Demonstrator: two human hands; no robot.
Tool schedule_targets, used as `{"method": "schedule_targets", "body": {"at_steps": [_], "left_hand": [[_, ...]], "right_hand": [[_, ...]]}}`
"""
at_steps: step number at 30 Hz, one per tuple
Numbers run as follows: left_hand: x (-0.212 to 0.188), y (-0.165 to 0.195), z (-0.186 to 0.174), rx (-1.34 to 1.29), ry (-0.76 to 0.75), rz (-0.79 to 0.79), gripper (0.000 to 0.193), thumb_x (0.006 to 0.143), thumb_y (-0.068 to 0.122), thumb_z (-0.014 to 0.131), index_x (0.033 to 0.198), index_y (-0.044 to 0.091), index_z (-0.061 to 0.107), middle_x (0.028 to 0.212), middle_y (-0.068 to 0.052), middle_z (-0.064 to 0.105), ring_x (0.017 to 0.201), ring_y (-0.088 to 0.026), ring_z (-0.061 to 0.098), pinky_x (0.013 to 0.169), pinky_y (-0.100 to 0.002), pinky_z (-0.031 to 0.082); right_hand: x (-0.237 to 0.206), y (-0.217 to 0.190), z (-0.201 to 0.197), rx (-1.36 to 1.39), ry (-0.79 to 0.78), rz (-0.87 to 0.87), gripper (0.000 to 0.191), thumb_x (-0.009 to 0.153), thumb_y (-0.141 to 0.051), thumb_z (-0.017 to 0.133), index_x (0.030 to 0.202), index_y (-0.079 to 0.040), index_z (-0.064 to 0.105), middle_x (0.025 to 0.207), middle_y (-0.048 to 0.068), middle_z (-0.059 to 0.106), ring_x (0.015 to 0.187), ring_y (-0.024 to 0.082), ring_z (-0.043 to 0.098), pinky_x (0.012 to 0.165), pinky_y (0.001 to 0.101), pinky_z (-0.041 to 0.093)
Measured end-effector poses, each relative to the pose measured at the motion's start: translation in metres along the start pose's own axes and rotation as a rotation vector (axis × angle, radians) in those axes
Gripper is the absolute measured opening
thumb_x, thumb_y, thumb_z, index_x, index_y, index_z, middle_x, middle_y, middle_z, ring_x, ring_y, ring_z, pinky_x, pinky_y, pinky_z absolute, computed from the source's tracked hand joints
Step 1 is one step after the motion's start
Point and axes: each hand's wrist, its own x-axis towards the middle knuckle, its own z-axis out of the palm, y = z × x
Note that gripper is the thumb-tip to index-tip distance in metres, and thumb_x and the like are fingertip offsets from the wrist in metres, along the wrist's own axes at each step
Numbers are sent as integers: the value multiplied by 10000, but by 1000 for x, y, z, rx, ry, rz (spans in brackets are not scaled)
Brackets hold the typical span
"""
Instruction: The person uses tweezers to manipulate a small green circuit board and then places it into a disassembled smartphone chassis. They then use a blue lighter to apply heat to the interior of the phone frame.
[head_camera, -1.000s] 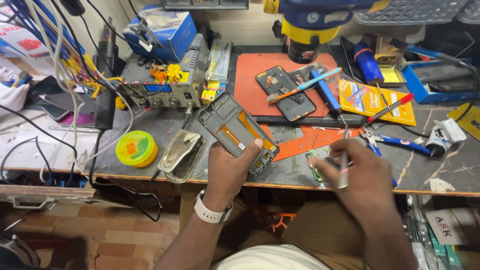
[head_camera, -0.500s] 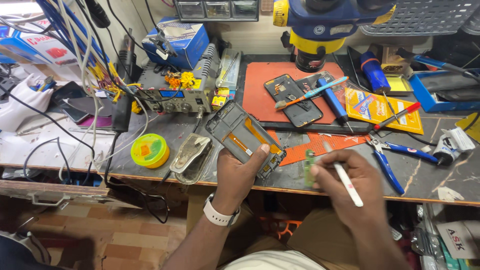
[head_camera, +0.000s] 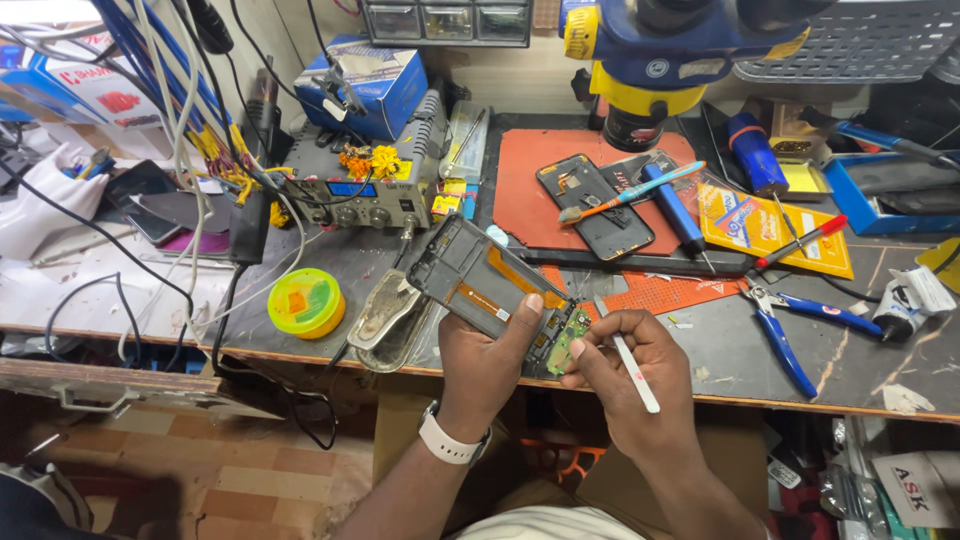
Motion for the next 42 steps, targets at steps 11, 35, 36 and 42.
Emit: {"method": "schedule_targets", "body": {"at_steps": [11, 35, 36, 42], "left_hand": [[1, 4, -1, 2, -48, 12, 139, 943, 151, 729, 961, 14, 725, 855, -36, 758, 757, -85, 702, 679, -270, 579], [14, 7, -16, 9, -404, -197, 264, 797, 120, 810, 1028, 22, 729, 942, -18, 757, 826, -83, 685, 736, -271, 576], [15, 7, -16, 8, -402, -217, 254, 795, 107, 801, 1024, 24, 728, 937, -17, 759, 822, -85, 688, 731, -273, 578], [19, 8, -18, -69, -474, -149, 289, 807, 44, 740, 1090, 7, 691, 1020, -48, 754, 908, -97, 705, 833, -283, 591]], "right_hand": [[9, 4, 5, 87, -25, 40, 216, 876, -8, 721, 1030, 39, 578, 840, 132, 701, 700, 147, 720, 613, 281, 626], [35, 21, -18, 313, -81, -4, 220, 890, 23, 722, 1060, 26, 582, 918, 122, 687, 739, 162, 709, 684, 287, 610], [35, 20, -17, 305, -100, -14, 227, 883, 20, 722, 1060, 23, 581, 921, 111, 683, 742, 158, 711, 687, 288, 616], [37, 2, -20, 6, -177, 5, 193, 891, -9, 713, 1054, 27, 615, 911, 93, 681, 730, 115, 676, 644, 251, 572]]}}
